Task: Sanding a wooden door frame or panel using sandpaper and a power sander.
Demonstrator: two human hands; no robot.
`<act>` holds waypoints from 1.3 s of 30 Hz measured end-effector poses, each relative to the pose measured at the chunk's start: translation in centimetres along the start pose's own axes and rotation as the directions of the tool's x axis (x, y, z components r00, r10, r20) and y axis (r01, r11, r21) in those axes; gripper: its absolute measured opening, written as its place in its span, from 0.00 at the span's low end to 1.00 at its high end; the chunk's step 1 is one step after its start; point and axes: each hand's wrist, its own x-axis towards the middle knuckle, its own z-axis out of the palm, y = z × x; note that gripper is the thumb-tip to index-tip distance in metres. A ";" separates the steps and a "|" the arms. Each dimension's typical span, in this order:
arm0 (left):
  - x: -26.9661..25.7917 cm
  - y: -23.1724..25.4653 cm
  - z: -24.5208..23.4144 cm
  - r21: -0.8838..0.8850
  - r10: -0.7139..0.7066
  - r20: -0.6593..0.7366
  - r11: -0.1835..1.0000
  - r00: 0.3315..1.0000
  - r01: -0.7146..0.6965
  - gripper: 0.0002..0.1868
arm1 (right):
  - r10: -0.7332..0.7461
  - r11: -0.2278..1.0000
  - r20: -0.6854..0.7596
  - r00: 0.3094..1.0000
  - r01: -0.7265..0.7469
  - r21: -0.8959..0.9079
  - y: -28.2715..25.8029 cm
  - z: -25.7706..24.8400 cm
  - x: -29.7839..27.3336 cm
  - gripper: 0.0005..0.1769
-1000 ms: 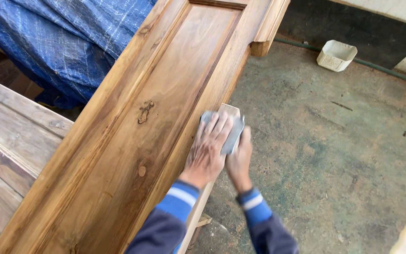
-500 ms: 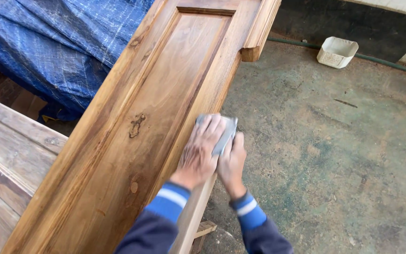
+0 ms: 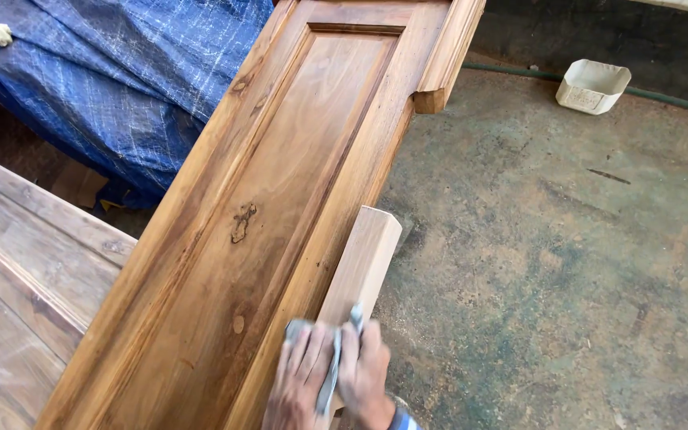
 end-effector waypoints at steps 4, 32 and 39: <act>16.5 2.9 -1.4 -0.139 0.062 -0.040 0.988 0.997 -0.067 0.33 | -0.031 0.999 -0.063 0.998 0.032 0.020 -4.3 -1.1 14.2 0.08; 4.9 1.9 -2.8 -0.160 0.102 0.021 0.982 0.995 -0.098 0.30 | -0.155 0.986 -0.045 0.987 0.157 0.045 1.4 -0.1 -2.1 0.14; -0.1 -0.2 -2.1 -0.003 0.137 0.051 0.991 0.989 -0.137 0.29 | 0.013 1.000 -0.199 0.980 -0.016 -0.017 1.0 0.0 9.0 0.13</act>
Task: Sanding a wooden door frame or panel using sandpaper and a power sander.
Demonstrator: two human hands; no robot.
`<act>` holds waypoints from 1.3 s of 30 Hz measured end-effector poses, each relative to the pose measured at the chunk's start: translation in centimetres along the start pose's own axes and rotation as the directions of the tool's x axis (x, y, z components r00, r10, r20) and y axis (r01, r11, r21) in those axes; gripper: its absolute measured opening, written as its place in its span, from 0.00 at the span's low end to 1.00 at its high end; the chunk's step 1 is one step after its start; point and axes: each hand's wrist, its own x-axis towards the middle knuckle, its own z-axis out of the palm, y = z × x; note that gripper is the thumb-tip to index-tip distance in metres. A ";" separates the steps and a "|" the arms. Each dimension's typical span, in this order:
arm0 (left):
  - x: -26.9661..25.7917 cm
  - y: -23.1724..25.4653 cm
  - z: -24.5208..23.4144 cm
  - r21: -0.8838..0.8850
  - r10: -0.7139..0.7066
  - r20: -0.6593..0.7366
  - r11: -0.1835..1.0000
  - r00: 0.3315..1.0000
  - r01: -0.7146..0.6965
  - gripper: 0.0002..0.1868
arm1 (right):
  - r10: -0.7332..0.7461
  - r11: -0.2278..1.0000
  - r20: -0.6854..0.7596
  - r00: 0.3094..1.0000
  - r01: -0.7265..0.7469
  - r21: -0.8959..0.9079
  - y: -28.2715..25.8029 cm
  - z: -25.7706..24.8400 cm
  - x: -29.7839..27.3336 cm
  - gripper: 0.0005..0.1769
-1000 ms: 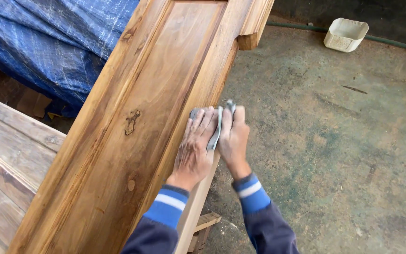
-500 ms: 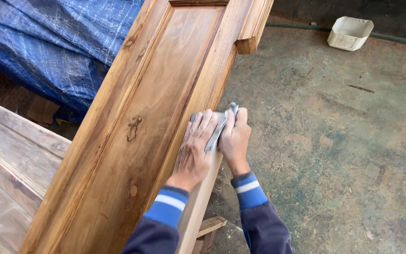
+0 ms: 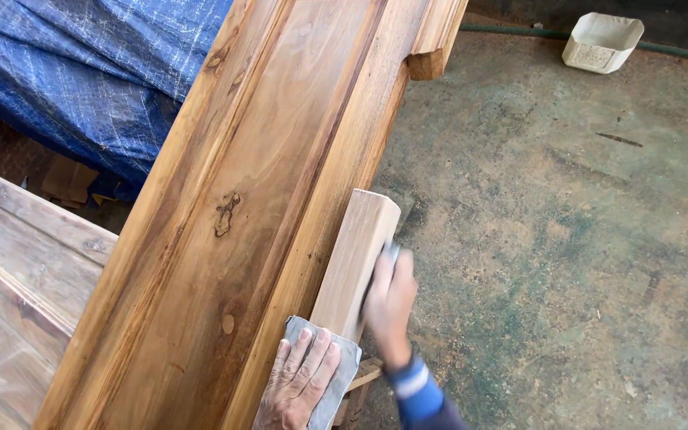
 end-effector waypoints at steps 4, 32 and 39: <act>1.4 1.1 -1.6 -0.092 -0.004 0.023 0.996 1.000 0.006 0.32 | -0.124 0.992 -0.082 0.989 0.122 -0.032 -0.1 0.9 6.8 0.13; -13.4 3.9 -3.6 -0.133 -0.151 0.039 0.979 0.988 0.155 0.31 | 0.025 0.999 0.242 0.970 -0.034 0.032 0.1 -4.2 -23.8 0.07; -6.6 3.9 -5.3 -0.237 -0.169 0.027 0.956 0.985 0.171 0.37 | -0.113 0.993 -0.009 0.994 0.113 -0.036 -1.8 -1.3 -13.1 0.11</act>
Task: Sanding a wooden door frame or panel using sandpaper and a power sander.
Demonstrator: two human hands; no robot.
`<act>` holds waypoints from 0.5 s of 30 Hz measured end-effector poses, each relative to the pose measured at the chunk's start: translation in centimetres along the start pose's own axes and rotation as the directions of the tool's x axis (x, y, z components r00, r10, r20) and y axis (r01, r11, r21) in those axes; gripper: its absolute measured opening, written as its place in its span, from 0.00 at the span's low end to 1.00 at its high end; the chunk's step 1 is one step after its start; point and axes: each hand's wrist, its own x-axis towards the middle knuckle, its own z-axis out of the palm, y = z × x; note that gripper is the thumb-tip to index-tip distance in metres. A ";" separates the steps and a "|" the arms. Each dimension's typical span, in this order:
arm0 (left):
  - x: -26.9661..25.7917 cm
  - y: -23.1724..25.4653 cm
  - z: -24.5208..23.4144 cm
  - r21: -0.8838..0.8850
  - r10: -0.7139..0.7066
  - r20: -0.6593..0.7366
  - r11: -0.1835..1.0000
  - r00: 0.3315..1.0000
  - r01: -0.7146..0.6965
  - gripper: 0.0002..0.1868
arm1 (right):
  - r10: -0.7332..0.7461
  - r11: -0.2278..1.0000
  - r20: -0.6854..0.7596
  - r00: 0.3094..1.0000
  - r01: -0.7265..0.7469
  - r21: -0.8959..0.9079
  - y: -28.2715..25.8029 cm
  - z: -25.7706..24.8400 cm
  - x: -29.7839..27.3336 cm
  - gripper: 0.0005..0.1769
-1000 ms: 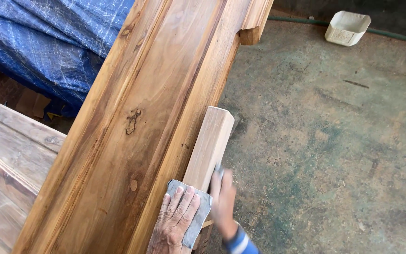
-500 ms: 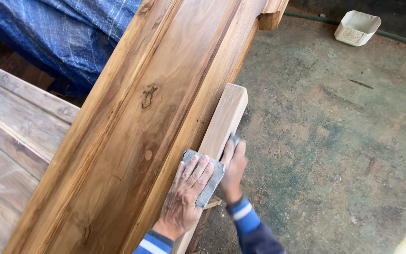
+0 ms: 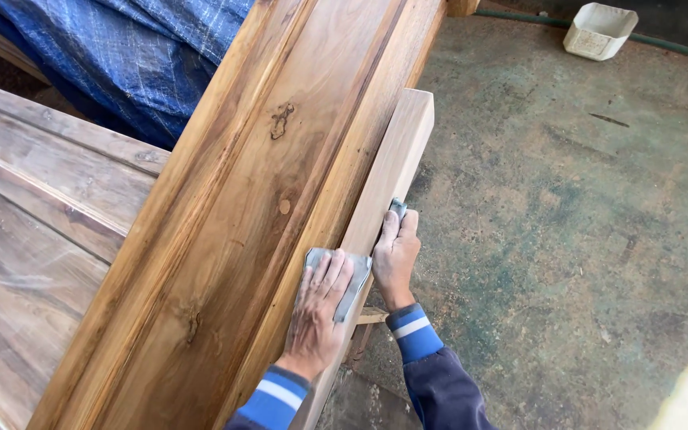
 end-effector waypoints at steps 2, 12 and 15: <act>-1.8 0.2 -0.6 -0.006 0.017 -0.003 1.000 1.000 -0.017 0.37 | 0.054 0.998 0.057 0.997 -0.054 0.015 -1.1 -1.0 -4.7 0.10; -8.1 -0.9 -0.8 0.017 0.053 0.009 0.998 0.999 -0.054 0.30 | 0.250 0.967 0.124 0.960 -0.255 0.023 0.6 -2.4 -16.7 0.11; -3.4 -2.2 1.1 -0.046 0.091 -0.050 0.995 0.995 -0.093 0.31 | 0.209 0.978 0.072 0.975 -0.206 -0.037 4.3 -0.6 -6.7 0.15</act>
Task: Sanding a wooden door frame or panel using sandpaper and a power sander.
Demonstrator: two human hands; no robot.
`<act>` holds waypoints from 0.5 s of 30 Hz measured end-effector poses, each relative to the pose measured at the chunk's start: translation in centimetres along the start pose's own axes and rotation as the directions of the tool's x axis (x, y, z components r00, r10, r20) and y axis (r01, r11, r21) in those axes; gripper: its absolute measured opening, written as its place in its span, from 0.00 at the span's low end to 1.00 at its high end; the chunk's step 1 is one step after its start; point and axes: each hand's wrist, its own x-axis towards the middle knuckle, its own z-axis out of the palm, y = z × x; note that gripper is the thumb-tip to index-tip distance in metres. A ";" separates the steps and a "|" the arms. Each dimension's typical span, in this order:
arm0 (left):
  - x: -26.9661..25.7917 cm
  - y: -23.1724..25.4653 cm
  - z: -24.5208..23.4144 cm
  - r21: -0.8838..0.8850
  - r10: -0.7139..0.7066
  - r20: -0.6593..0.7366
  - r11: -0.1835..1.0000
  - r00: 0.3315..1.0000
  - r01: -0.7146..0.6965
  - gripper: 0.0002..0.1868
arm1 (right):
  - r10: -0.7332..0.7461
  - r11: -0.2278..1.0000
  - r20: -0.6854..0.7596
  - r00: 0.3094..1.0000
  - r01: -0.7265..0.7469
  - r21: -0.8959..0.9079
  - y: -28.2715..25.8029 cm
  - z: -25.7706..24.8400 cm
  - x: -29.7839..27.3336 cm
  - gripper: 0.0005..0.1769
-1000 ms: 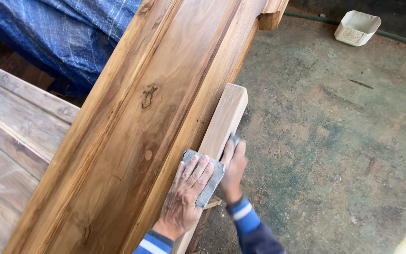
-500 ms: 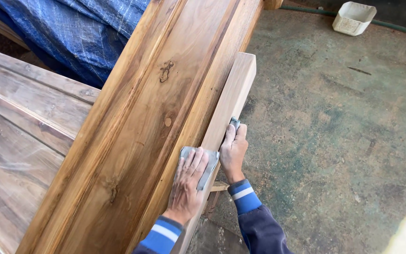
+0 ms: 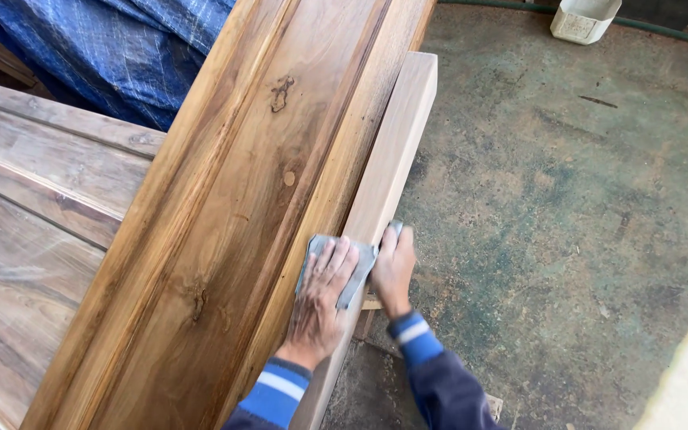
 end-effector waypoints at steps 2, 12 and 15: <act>1.0 1.3 -1.1 -0.001 -0.039 0.021 0.999 0.999 0.039 0.33 | -0.036 0.999 -0.022 0.999 0.035 -0.035 0.3 0.0 1.3 0.15; -7.5 3.4 -2.3 0.079 -0.148 0.094 0.987 0.984 0.141 0.36 | 0.158 0.966 0.176 0.972 -0.188 0.175 1.8 -1.4 -12.1 0.12; -3.5 2.5 -0.7 0.077 -0.102 0.033 0.992 0.994 0.100 0.35 | 0.107 0.992 0.053 0.993 -0.111 0.065 2.0 -0.6 -4.2 0.15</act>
